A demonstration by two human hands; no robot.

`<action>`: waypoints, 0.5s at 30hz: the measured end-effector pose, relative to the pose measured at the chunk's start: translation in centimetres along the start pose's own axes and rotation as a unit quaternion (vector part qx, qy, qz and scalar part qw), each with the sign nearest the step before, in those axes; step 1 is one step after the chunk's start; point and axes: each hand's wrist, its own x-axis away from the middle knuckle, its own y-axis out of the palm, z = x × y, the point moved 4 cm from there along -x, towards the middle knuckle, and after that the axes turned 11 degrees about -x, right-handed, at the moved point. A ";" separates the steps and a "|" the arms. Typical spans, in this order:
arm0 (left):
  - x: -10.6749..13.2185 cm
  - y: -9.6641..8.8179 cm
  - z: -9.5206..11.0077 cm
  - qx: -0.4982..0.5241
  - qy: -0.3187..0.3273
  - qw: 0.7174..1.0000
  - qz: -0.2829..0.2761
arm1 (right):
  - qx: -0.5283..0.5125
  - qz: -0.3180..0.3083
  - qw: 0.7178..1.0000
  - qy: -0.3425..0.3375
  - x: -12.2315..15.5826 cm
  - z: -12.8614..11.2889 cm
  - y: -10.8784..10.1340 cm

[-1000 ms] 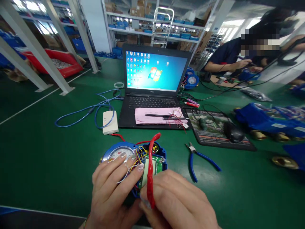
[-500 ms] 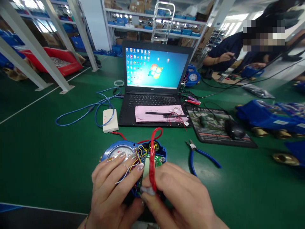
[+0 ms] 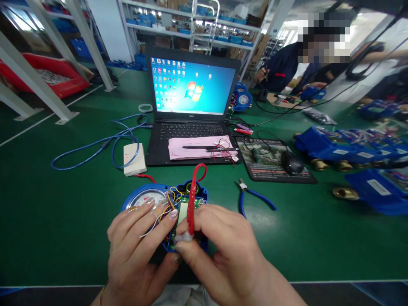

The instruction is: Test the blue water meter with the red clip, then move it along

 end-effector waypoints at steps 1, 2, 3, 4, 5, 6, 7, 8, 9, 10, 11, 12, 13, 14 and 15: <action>0.0 0.0 0.0 -0.001 0.000 1.000 0.001 | -0.004 0.005 1.000 0.003 0.0 0.0 -0.1; 0.0 0.0 0.0 -0.002 -0.003 1.000 0.002 | -0.009 0.008 1.000 0.006 0.1 0.1 -0.1; 0.0 0.0 0.0 -0.002 -0.004 1.000 0.004 | -0.014 0.009 1.000 0.009 0.1 0.1 -0.1; 0.0 0.0 0.0 -0.003 -0.005 1.000 0.005 | -0.021 0.010 1.000 0.012 0.2 0.2 -0.2; 0.1 0.0 0.0 -0.003 -0.005 1.000 0.006 | -0.028 0.009 0.999 0.015 0.3 0.3 -0.2; 0.1 0.0 0.0 -0.003 -0.003 1.000 0.004 | -0.034 0.009 0.999 0.017 0.4 0.4 -0.2; 0.1 0.0 0.0 -0.003 -0.002 1.000 0.001 | -0.038 0.009 0.999 0.018 0.5 0.5 -0.2; 0.1 0.0 -0.1 -0.003 0.000 1.000 -0.001 | -0.042 0.006 0.999 0.017 0.5 0.5 -0.1; 0.1 0.0 -0.1 -0.004 0.000 1.000 -0.002 | -0.044 0.004 0.999 0.017 0.5 0.6 -0.1; 0.1 -0.1 -0.1 -0.005 -0.002 1.000 0.001 | -0.043 0.001 0.999 0.016 0.6 0.6 -0.1; 0.1 -0.1 -0.1 -0.006 -0.003 1.000 0.004 | -0.042 -0.003 0.999 0.015 0.6 0.6 -0.1; 0.1 -0.1 -0.1 -0.007 -0.003 1.000 0.005 | -0.042 -0.005 0.999 0.013 0.6 0.6 -0.1; 0.0 -0.1 -0.2 -0.007 -0.003 1.000 0.007 | -0.042 -0.007 0.999 0.011 0.6 0.5 -0.1; 0.0 -0.1 -0.2 -0.007 -0.001 1.000 0.006 | -0.043 -0.007 0.999 0.011 0.6 0.5 -0.1; -0.1 -0.1 -0.2 -0.006 -0.001 1.000 0.005 | -0.042 -0.005 0.999 0.009 0.6 0.5 -0.1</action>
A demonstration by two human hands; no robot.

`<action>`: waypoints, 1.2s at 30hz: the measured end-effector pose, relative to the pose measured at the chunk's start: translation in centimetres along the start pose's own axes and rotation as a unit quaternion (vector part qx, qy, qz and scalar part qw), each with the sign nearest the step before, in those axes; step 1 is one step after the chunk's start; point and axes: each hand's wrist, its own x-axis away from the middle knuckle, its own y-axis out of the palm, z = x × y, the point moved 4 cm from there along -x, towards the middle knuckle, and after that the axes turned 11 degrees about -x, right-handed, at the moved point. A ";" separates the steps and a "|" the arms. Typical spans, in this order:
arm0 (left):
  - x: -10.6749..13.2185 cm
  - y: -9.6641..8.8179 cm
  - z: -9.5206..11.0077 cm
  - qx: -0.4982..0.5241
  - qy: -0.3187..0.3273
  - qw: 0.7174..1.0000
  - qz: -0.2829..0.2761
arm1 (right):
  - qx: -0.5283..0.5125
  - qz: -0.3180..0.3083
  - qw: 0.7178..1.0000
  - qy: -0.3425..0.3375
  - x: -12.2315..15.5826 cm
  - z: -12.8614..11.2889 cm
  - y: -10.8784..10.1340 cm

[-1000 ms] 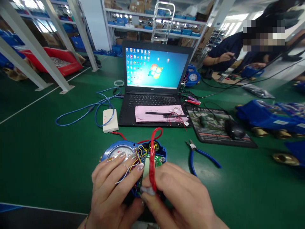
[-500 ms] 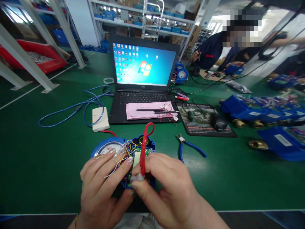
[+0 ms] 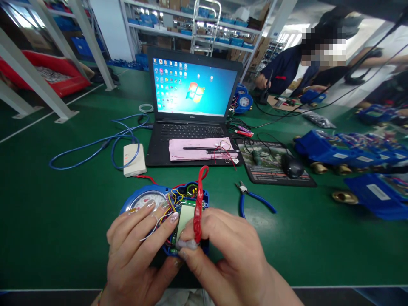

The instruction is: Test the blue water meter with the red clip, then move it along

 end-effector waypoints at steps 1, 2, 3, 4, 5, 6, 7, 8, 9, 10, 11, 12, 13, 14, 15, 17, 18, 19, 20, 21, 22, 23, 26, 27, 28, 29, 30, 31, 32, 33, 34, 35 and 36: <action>0.0 0.0 0.0 0.000 0.000 1.000 -0.001 | 0.003 0.000 1.000 -0.001 0.0 0.0 0.0; -0.1 0.0 0.0 0.000 -0.001 1.000 -0.001 | 0.006 0.002 1.000 -0.002 0.0 -0.1 0.0; -0.1 0.1 0.0 -0.001 -0.002 1.000 0.000 | 0.010 0.002 1.000 -0.003 0.0 -0.1 -0.1; 0.0 0.1 0.0 -0.001 -0.003 1.000 -0.001 | 0.014 0.000 1.000 -0.006 0.1 -0.2 -0.1; 0.0 0.1 0.0 -0.002 -0.001 1.000 -0.004 | 0.018 -0.004 1.000 -0.009 0.1 -0.3 -0.1; 0.0 0.1 0.1 -0.003 0.001 1.000 -0.005 | 0.022 -0.009 1.000 -0.012 0.1 -0.3 0.0; 0.1 0.2 0.1 -0.002 0.003 1.000 -0.008 | 0.026 -0.015 0.999 -0.016 0.2 -0.4 0.0; 0.1 0.2 0.2 -0.001 0.003 1.000 -0.009 | 0.030 -0.022 0.999 -0.019 0.3 -0.4 0.1; 0.1 0.2 0.2 0.001 0.000 1.000 -0.003 | 0.034 -0.028 0.999 -0.018 0.3 -0.5 0.2; 0.1 0.2 0.1 0.003 -0.005 1.000 0.001 | 0.039 -0.032 0.999 -0.019 0.4 -0.5 0.2; 0.1 0.1 0.1 0.005 -0.009 1.000 0.006 | 0.042 -0.037 0.998 -0.018 0.5 -0.5 0.3; 0.1 0.1 0.1 0.006 -0.011 1.000 0.007 | 0.045 -0.039 0.998 -0.019 0.6 -0.5 0.3; 0.1 0.1 0.1 0.006 -0.010 1.000 0.006 | 0.047 -0.041 0.998 -0.020 0.7 -0.5 0.3; 0.1 0.1 0.0 0.004 -0.008 1.000 0.005 | 0.047 -0.042 0.998 -0.022 0.7 -0.5 0.3; 0.0 0.1 0.0 0.002 -0.004 1.000 0.000 | 0.044 -0.043 0.998 -0.028 0.8 -0.5 0.2; 0.0 0.0 0.0 0.002 -0.001 1.000 -0.002 | 0.031 -0.049 0.998 -0.027 0.8 -0.3 0.2; 0.0 0.0 0.0 0.003 -0.002 1.000 -0.004 | 0.024 -0.049 0.998 -0.025 0.8 -0.3 0.1; 0.0 0.0 0.0 0.004 -0.003 1.000 -0.007 | 0.018 -0.050 0.998 -0.020 0.8 -0.2 0.1; 0.0 0.0 0.0 0.005 -0.003 1.000 -0.010 | 0.013 -0.048 0.999 -0.019 0.8 -0.2 0.1; 0.0 0.0 0.1 0.006 -0.005 1.000 -0.009 | 0.014 -0.048 0.999 -0.015 0.7 -0.1 0.1; 0.0 0.0 0.1 0.006 -0.006 1.000 -0.009 | 0.016 -0.046 0.999 -0.019 0.8 -0.2 0.0; 0.0 -0.1 0.1 0.005 -0.006 1.000 -0.007 | 0.019 -0.045 0.998 -0.027 0.8 -0.3 0.0; 0.0 -0.1 0.1 0.004 -0.002 1.000 -0.007 | 0.034 -0.052 0.998 -0.033 0.8 -0.4 0.1; 0.0 -0.1 0.1 0.004 -0.001 1.000 -0.008 | 0.038 -0.055 0.997 -0.033 0.9 -0.4 0.1; 0.0 -0.1 0.0 0.005 0.001 1.000 -0.010 | 0.044 -0.059 0.997 -0.032 0.9 -0.4 0.1; 0.0 -0.1 0.0 0.005 0.001 1.000 -0.011 | 0.050 -0.063 0.996 -0.032 0.9 -0.4 0.1; 0.0 -0.1 -0.1 0.004 0.002 1.000 -0.011 | 0.058 -0.066 0.996 -0.034 1.0 -0.4 0.1; 0.0 -0.2 0.0 0.002 0.003 1.000 -0.011 | 0.066 -0.063 0.995 -0.041 1.0 -0.5 0.0; 0.0 -0.2 0.0 0.001 0.003 1.000 -0.012 | 0.076 -0.056 0.994 -0.047 1.0 -0.5 -0.1; 0.0 -0.2 0.0 0.000 0.002 1.000 -0.011 | 0.085 -0.051 0.994 -0.052 0.9 -0.6 -0.1; 0.0 -0.2 0.0 0.000 0.000 1.000 -0.010 | 0.094 -0.048 0.993 -0.056 0.9 -0.7 -0.1; 0.0 -0.1 0.1 0.001 -0.002 1.000 -0.009 | 0.100 -0.045 0.992 -0.060 0.8 -0.9 -0.1; 0.0 0.0 0.1 0.003 -0.003 1.000 -0.012 | 0.105 -0.047 0.992 -0.060 0.6 -1.0 0.0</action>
